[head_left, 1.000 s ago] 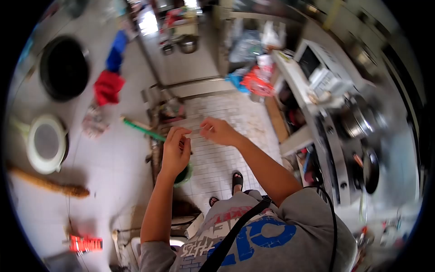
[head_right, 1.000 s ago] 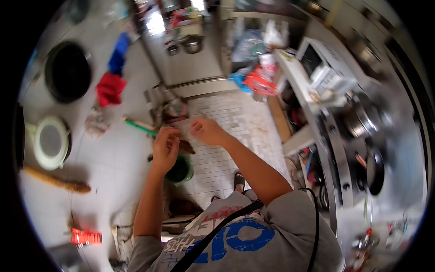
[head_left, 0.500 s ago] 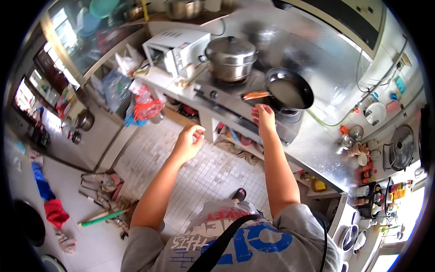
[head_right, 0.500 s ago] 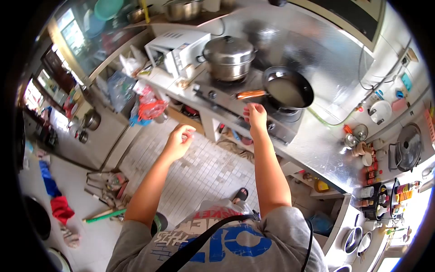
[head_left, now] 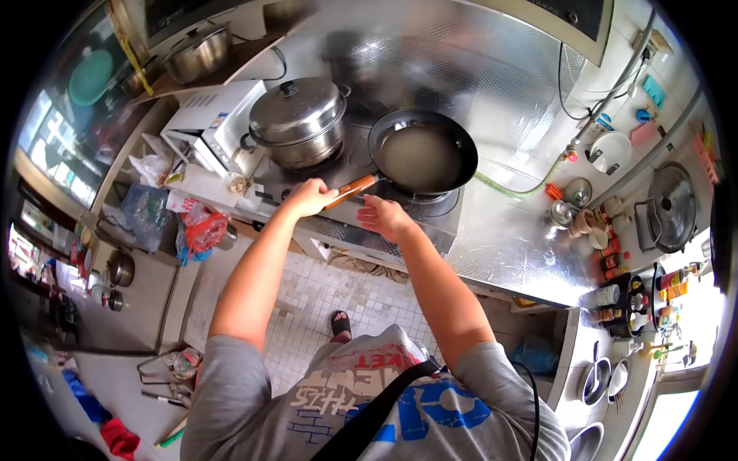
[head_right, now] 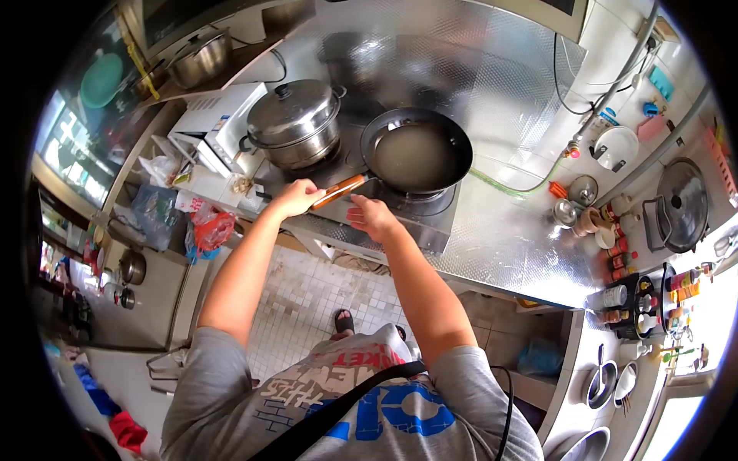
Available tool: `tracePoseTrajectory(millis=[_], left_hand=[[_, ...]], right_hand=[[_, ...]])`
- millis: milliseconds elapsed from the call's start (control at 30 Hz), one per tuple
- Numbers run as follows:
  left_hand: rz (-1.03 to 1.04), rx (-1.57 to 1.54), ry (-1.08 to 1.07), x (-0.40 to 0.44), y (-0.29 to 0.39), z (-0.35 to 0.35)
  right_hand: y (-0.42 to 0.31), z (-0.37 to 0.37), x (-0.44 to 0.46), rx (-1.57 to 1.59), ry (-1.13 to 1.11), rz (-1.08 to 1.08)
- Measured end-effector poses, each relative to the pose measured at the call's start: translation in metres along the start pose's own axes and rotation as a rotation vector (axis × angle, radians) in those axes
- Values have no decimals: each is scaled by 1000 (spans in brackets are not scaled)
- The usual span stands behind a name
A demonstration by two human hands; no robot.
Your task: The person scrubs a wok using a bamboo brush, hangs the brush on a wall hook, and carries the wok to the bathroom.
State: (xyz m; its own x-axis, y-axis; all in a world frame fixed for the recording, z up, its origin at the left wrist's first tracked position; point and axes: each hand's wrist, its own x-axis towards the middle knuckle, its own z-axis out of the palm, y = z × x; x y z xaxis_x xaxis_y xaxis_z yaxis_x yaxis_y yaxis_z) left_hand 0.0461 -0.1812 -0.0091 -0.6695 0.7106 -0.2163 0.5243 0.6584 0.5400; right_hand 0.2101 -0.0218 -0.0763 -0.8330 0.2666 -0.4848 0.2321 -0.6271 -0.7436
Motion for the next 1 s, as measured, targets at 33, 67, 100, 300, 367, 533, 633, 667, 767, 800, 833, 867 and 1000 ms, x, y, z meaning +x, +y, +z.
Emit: tracePoseTrajectory(millis=[33,67,100,300,367,533,633,667,767,800,833,867,1000], left_hand=[[-39,-110,-181,10,-2,-3],[-78,-216,-366,19,-4,-7],[-87,-313,-488,26,-7,-9],[-85,-391,-852,56,-2,-6],[-64,-465,-921,64,-9,4],[-7,-760,-935,69,-29,26],[105,-743,-863,63,-28,38],[123,-750,-854,60,-29,46],[131,-730,-798,38,-16,50],[153,-771,-774,30,-15,55],[176,-810,-750,23,-15,64],[180,-810,-755,21,-20,78],[193,-853,-658,-14,0,96]], right_hand=[[-1,1,4,39,-11,11],[-1,3,7,55,-13,6],[-4,7,8,72,-14,-1],[-15,28,37,301,145,-24],[-12,38,46,394,226,-46],[-14,71,56,606,381,-129],[-6,72,70,528,518,-187],[-1,71,71,460,575,-209],[11,69,61,337,623,-264],[16,63,57,284,608,-274],[17,60,51,233,594,-284],[20,58,44,194,605,-289],[24,47,14,131,561,-301]])
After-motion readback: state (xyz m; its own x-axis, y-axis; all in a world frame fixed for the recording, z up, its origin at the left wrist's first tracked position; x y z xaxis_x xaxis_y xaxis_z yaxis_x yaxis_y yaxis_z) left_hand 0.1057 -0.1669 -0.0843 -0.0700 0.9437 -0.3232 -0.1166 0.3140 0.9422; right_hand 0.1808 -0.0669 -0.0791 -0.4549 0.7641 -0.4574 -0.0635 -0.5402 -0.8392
